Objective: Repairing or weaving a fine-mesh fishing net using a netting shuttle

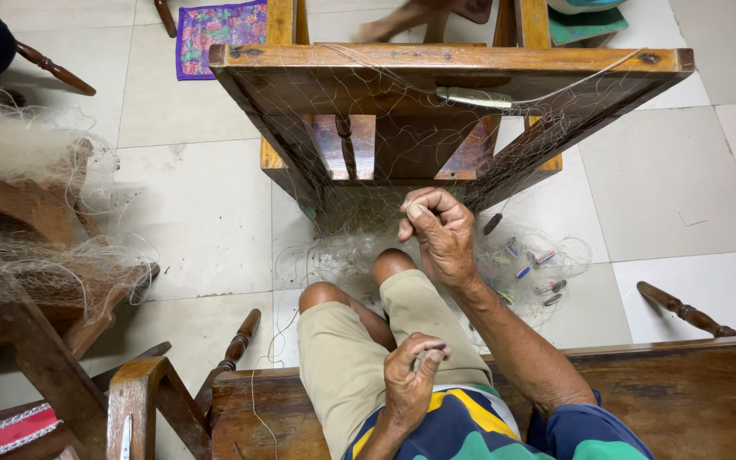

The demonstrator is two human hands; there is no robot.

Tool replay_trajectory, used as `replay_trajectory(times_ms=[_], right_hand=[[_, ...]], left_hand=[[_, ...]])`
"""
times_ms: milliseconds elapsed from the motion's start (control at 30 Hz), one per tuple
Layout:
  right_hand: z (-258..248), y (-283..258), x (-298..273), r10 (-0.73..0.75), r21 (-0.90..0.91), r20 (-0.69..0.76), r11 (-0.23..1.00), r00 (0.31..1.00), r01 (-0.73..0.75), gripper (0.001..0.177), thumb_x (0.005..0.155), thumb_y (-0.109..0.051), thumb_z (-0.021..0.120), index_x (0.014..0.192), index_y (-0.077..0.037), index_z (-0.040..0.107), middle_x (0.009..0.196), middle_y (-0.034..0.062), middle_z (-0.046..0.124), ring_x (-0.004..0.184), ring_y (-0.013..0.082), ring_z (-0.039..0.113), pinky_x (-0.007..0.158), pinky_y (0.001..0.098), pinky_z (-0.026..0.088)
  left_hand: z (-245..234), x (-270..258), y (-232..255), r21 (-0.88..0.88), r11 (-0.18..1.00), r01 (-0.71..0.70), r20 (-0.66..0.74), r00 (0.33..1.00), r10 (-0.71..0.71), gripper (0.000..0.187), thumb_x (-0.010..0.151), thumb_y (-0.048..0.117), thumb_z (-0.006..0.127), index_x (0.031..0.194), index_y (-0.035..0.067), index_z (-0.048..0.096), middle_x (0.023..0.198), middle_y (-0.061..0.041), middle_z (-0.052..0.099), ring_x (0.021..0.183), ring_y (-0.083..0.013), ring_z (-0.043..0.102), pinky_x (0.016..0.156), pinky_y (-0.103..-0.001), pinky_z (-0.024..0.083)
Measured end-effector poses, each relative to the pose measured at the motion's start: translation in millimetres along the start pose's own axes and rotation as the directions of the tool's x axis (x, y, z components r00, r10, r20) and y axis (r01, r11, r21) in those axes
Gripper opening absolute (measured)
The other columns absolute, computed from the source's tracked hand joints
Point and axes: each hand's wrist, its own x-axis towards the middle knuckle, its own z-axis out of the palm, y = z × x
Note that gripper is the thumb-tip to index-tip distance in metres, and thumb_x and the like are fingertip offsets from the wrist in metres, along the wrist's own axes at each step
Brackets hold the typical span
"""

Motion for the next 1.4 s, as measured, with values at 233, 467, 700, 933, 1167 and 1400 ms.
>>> replay_trajectory(times_ms=[233,467,700,933,1167,1400], right_hand=[[-3.7,1.8,-1.4,0.079,0.051,-0.02,0.996,0.997,-0.078,0.015,0.112,-0.012,0.081,0.106,-0.002,0.072,0.118,0.0147,0.075,0.059,0.0085,0.051,0.051,0.0256,0.042],[2.7,6.0,-4.3,0.036,-0.042,-0.102,0.998,0.994,-0.04,0.016,0.111,-0.013,0.084,0.102,-0.003,0.075,0.108,0.0145,0.076,0.058,0.0066,0.047,0.052,0.0256,0.043],[1.1,6.1,-5.1,0.019,-0.042,-0.115,0.999,0.993,-0.024,0.014,0.112,-0.007,0.083,0.103,0.002,0.075,0.105,0.0151,0.072,0.057,0.0011,0.042,0.049,0.0227,0.04],[0.8,-0.1,-2.3,0.028,-0.016,-0.121,0.999,0.992,-0.03,0.016,0.112,-0.007,0.083,0.101,-0.001,0.074,0.103,0.0162,0.073,0.054,0.0022,0.042,0.049,0.0229,0.04],[-2.2,10.0,0.7,0.05,0.027,-0.115,0.999,0.992,-0.047,0.012,0.113,-0.004,0.079,0.104,0.0,0.073,0.106,0.0177,0.074,0.061,0.0075,0.057,0.055,0.0256,0.051],[1.7,18.6,0.3,0.061,0.107,-0.104,0.993,0.993,-0.05,0.012,0.115,-0.006,0.077,0.107,0.001,0.071,0.108,0.0199,0.073,0.071,0.0178,0.076,0.068,0.0309,0.065]], left_hand=[[-28.3,16.6,-48.8,-0.069,0.976,0.209,-0.278,0.935,-0.22,0.019,0.117,0.018,0.074,0.128,0.002,0.075,0.105,-0.019,0.09,0.09,-0.0258,0.087,0.085,-0.04,0.076],[-46.2,119.7,21.8,0.145,0.988,0.045,-0.292,0.956,-0.001,0.032,0.125,0.031,0.066,0.137,0.002,0.072,0.106,-0.012,0.072,0.094,-0.0204,0.069,0.08,-0.037,0.061],[-37.5,217.8,33.6,0.104,0.994,-0.027,-0.112,0.993,0.039,0.026,0.119,0.024,0.079,0.128,0.0,0.084,0.104,-0.012,0.081,0.093,-0.0151,0.071,0.085,-0.034,0.061],[-27.1,164.1,7.9,0.269,0.963,-0.019,-0.395,0.91,0.128,0.021,0.12,0.023,0.078,0.127,0.004,0.077,0.105,-0.012,0.076,0.092,-0.0214,0.071,0.085,-0.038,0.062],[-5.7,110.1,5.1,0.247,0.939,0.238,-0.341,0.929,-0.145,0.027,0.118,0.029,0.077,0.132,0.006,0.083,0.107,-0.024,0.087,0.103,-0.0365,0.086,0.095,-0.052,0.067],[-7.2,73.0,-25.9,0.34,0.908,0.246,-0.288,0.946,-0.149,0.016,0.116,0.03,0.081,0.12,0.017,0.089,0.091,-0.006,0.093,0.087,-0.0266,0.091,0.095,-0.039,0.068]])
